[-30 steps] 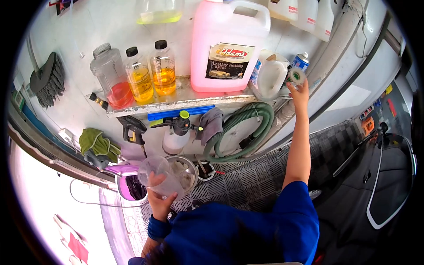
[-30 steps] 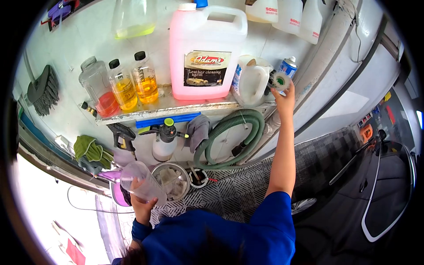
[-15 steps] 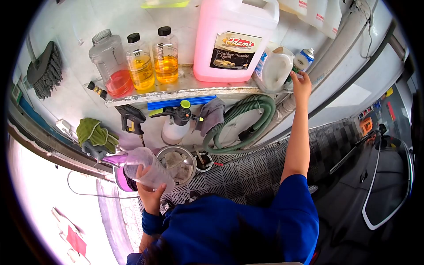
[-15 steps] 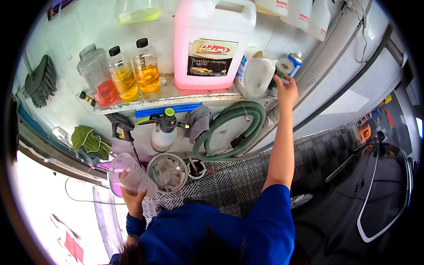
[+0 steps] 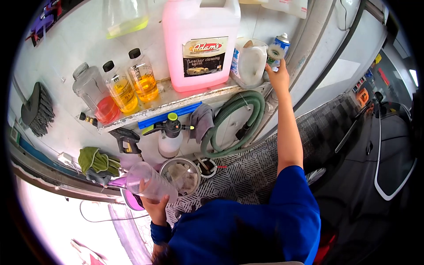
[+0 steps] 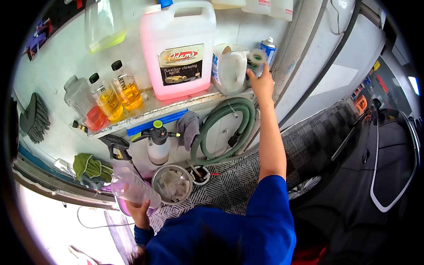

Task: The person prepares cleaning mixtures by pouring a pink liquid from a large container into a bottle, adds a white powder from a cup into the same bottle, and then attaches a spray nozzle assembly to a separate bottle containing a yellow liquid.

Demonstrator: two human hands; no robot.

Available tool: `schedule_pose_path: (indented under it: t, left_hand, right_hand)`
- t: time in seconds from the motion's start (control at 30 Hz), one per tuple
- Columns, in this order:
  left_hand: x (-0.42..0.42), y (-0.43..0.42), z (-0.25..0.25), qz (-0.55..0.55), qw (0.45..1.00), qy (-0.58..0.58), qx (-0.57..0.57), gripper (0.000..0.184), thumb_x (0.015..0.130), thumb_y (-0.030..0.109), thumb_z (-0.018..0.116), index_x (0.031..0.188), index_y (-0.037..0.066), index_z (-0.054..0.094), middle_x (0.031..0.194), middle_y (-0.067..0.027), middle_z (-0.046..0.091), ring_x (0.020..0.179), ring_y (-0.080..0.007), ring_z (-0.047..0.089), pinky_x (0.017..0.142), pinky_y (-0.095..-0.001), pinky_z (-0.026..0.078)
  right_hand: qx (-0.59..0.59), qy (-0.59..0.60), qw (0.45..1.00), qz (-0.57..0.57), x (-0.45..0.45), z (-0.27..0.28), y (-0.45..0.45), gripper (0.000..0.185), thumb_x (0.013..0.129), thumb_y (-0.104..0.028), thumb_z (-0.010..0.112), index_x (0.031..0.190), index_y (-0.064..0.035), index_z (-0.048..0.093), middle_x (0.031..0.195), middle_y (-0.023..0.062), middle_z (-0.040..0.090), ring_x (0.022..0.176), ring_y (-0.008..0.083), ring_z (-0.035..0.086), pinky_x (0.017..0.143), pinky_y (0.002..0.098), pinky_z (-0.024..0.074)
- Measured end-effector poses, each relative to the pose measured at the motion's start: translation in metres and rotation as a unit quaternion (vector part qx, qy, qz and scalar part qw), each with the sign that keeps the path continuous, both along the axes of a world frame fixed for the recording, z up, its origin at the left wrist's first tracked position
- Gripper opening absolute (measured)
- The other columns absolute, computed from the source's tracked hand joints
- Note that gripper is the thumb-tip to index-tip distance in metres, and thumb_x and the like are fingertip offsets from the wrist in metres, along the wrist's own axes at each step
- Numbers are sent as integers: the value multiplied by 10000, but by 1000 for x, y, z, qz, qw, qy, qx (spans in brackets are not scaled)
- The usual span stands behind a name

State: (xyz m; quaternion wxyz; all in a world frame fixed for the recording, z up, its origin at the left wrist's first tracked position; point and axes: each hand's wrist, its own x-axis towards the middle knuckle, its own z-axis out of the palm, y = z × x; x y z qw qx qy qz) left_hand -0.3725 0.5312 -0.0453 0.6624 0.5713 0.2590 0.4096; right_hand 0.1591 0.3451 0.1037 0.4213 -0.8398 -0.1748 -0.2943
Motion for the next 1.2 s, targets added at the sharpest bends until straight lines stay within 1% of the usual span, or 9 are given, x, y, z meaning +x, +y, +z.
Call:
schedule_pose_path:
  t: [0.2, 0.33, 0.5, 0.6, 0.73, 0.8, 1.0, 1.13, 1.2]
  left_hand:
    - [-4, 3, 4, 15, 1000, -15, -9, 1002, 670, 44, 804, 1483, 45, 219, 1320, -114, 468, 1215, -265, 481, 1041, -406, 397]
    - [-10, 7, 4, 58, 998, -20, 2, 993, 681, 46, 804, 1482, 43, 216, 1328, -121, 466, 1221, -265, 478, 1038, -405, 400]
    - [-26, 12, 0, 102, 995, -18, 6, 983, 686, 44, 802, 1475, 37, 217, 1346, -147, 454, 1231, -270, 474, 1046, -410, 391]
    - [-34, 12, -1, 124, 992, -23, -20, 973, 685, 55, 804, 1467, 35, 225, 1336, -148, 462, 1227, -276, 479, 1051, -414, 390]
    - [-55, 22, -29, 157, 987, 18, 0, 939, 668, 32, 793, 1441, 33, 260, 1339, -166, 467, 1234, -296, 484, 1062, -424, 386]
    - [-68, 29, -48, 199, 973, 104, 52, 944, 643, 33, 810, 1419, 39, 272, 1341, -172, 452, 1238, -309, 483, 1043, -424, 410]
    - [-105, 33, -105, 309, 948, 73, -33, 913, 618, -17, 832, 1343, 35, 279, 1348, -181, 414, 1274, -306, 439, 1003, -431, 457]
    - [-150, 33, -137, 379, 907, 177, -51, 894, 635, 13, 843, 1325, 4, 275, 1319, -179, 437, 1205, -282, 494, 991, -402, 470]
    - [-174, 36, -145, 397, 897, 177, -76, 877, 647, 23, 841, 1320, 3, 279, 1307, -174, 449, 1192, -278, 505, 982, -394, 477]
  right_hand:
    - [139, 9, 986, 89, -27, 3, -2, 919, 769, -249, 789, 1483, -53, 245, 1254, 238, 568, 1016, 308, 645, 859, 356, 509]
    - [164, 14, 984, 66, -18, -18, -9, 864, 832, -218, 754, 1491, -62, 218, 1274, 201, 523, 881, 216, 645, 760, 317, 522]
    - [198, 15, 977, 77, -27, -29, -14, 763, 904, -229, 665, 1485, -29, 213, 1305, 203, 510, 944, 225, 637, 795, 305, 499]
    - [234, -25, 970, 64, -29, -36, -16, 666, 928, -208, 632, 1452, -13, 272, 1302, 184, 511, 954, 229, 635, 800, 306, 501]
    - [356, -77, 926, 101, -79, -49, 10, 274, 972, -138, 555, 1200, 9, 520, 1162, 127, 591, 935, 218, 638, 774, 290, 510]
    - [326, -126, 922, 167, -107, -81, 32, 196, 977, -140, 550, 1092, 16, 574, 1098, 112, 609, 879, 198, 631, 753, 282, 507]
    - [164, 202, 875, 409, -253, -201, 130, 201, 967, -89, 541, 1121, 34, 579, 1093, 101, 590, 836, 144, 600, 745, 268, 488]
    - [97, 444, 658, 600, -386, -248, 198, 243, 906, -104, 635, 1121, 7, 612, 1225, 125, 537, 918, 159, 608, 752, 256, 500]
    - [-64, 303, 659, 686, -441, -231, 233, 208, 887, -132, 666, 1059, -17, 649, 1192, 140, 539, 897, 167, 601, 730, 260, 498]
